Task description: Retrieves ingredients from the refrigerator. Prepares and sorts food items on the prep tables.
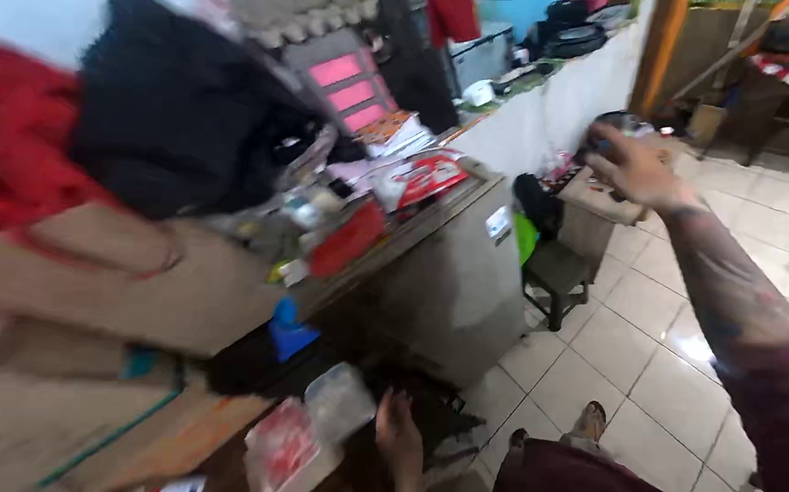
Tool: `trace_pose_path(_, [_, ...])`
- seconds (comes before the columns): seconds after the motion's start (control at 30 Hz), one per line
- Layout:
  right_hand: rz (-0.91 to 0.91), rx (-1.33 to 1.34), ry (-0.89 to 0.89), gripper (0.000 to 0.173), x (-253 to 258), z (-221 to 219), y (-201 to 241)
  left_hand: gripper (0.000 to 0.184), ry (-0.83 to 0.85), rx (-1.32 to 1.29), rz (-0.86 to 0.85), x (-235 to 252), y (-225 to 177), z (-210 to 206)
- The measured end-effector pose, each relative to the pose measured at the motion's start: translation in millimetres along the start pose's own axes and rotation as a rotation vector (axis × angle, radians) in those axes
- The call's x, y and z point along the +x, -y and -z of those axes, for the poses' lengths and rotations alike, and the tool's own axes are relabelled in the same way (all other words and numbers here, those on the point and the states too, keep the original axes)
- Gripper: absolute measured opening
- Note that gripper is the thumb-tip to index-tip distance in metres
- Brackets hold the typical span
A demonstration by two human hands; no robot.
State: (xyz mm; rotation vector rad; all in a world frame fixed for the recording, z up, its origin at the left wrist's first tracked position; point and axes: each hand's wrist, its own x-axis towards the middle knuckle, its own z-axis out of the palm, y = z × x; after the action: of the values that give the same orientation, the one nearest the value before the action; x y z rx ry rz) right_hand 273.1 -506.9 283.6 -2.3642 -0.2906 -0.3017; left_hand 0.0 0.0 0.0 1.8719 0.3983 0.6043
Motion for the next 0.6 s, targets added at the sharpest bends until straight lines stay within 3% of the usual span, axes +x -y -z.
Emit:
trace_pose_path(0.1, [0.011, 0.286, 0.248, 0.042, -115.7, -108.4, -2.8, 0.047, -0.128, 0.003, -0.199, 56.7, -42.7, 19.3])
trace_pose_path(0.2, [-0.157, 0.350, 0.597, 0.035, -229.5, -212.6, -20.2, 0.052, -0.192, 0.031, -0.146, 112.3, -63.5, 30.1])
trace_pose_path(0.3, [-0.331, 0.352, 0.831, 0.040, -328.9, -269.5, -24.3, 0.046, -0.207, -0.017, -0.087, 145.6, -67.1, 24.5])
trace_pose_path(0.37, [-0.465, 0.443, 0.805, 0.041, -375.1, -281.2, -24.2, 0.044, -0.251, -0.039, -0.085, 144.5, -73.7, 11.7])
trace_pose_path(0.47, [-0.562, 0.548, 0.640, 0.042, -416.1, -279.8, -26.9, 0.047, -0.349, -0.086, -0.241, 124.7, -75.8, -12.1])
trace_pose_path(0.6, [-0.622, 0.501, 0.493, 0.041, -424.7, -268.7, -22.3, 0.043, -0.066, -0.330, -0.131, 122.9, -71.0, -35.9])
